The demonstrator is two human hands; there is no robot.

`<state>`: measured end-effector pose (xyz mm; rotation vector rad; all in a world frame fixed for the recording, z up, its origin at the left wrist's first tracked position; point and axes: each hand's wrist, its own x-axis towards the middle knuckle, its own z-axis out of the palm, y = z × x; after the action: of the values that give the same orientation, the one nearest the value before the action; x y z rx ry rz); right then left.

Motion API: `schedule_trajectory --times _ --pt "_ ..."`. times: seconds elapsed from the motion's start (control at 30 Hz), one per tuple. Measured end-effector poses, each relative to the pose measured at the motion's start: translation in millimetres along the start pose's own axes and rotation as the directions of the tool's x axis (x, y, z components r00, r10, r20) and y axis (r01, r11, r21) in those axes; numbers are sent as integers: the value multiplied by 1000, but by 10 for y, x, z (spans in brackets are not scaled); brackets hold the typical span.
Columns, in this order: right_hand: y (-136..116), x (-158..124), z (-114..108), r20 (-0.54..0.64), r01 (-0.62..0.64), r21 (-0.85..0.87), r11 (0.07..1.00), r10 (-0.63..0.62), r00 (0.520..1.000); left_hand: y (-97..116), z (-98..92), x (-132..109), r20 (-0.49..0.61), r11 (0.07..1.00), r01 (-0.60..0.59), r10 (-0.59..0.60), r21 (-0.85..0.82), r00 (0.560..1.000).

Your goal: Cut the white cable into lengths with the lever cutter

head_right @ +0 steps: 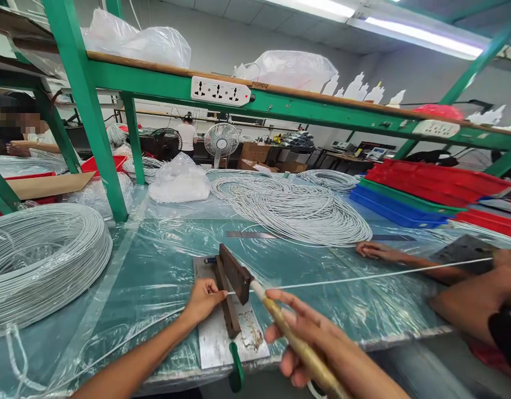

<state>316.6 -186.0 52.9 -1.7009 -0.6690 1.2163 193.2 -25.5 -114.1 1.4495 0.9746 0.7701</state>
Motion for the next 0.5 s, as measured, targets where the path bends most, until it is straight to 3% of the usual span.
schedule_trajectory --times 0.1,0.23,0.4,0.5 --pt "203 -132 129 49 -136 184 973 130 990 15 -12 -7 -11 1000 -9 9 14 1000" --pt "356 -104 238 99 -236 126 964 224 969 44 -30 -30 -21 999 -22 23 33 1000" --pt "471 -78 275 108 -88 -84 993 96 990 50 -31 -45 -22 998 -32 33 48 999" --pt "509 -87 260 52 -72 -98 993 78 996 47 -20 -46 -18 998 -33 34 48 999"
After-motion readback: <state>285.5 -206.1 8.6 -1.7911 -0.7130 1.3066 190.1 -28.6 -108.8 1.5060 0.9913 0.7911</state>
